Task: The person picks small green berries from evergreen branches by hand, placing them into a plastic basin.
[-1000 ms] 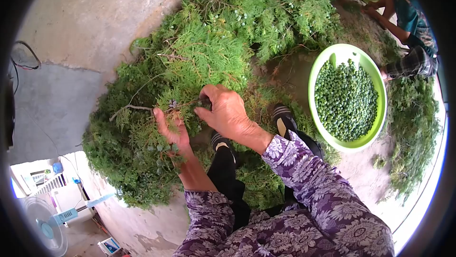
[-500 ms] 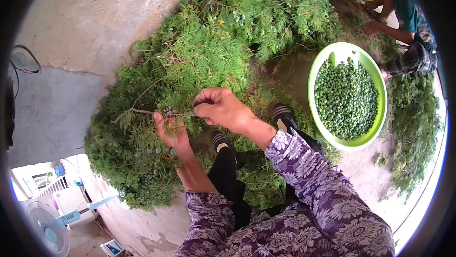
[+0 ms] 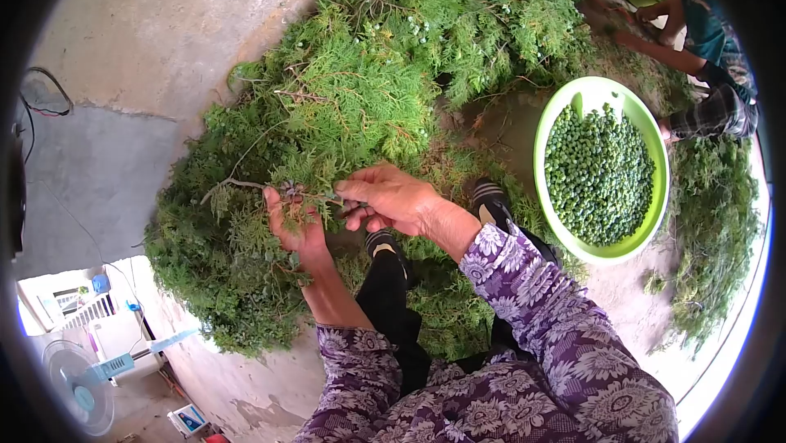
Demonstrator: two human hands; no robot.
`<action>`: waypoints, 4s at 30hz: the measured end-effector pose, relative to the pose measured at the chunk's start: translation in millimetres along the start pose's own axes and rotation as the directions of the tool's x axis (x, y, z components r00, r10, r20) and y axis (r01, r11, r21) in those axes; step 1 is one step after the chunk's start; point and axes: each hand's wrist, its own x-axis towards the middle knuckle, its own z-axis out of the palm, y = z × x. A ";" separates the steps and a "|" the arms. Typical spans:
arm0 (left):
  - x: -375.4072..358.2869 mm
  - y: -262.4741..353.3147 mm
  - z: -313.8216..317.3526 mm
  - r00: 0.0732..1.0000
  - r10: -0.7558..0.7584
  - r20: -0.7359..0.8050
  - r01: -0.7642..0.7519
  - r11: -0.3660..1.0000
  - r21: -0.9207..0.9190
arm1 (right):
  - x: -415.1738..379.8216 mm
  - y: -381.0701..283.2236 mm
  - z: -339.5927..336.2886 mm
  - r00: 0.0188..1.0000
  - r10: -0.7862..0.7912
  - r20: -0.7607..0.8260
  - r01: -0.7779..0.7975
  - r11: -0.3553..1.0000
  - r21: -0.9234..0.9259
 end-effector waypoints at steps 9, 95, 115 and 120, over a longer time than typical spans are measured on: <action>-16.2 3.8 26.5 0.993 -0.036 0.111 0.020 0.989 0.144 | 3.3 1.1 1.0 0.990 -0.077 -0.117 0.065 0.993 -0.103; -18.9 -3.1 43.7 0.992 0.085 0.088 -0.084 -0.048 0.995 | -0.6 -10.7 -1.3 0.957 -0.291 0.021 0.290 0.946 -0.144; -18.0 5.3 45.6 0.998 0.046 -0.044 0.054 -0.234 0.971 | -14.0 -29.9 -0.2 0.946 -0.321 -0.040 0.319 0.908 0.271; -17.2 3.5 42.1 0.998 0.057 -0.032 0.048 -0.296 0.954 | -8.9 -24.6 -14.8 0.858 -0.513 0.009 0.512 0.858 0.036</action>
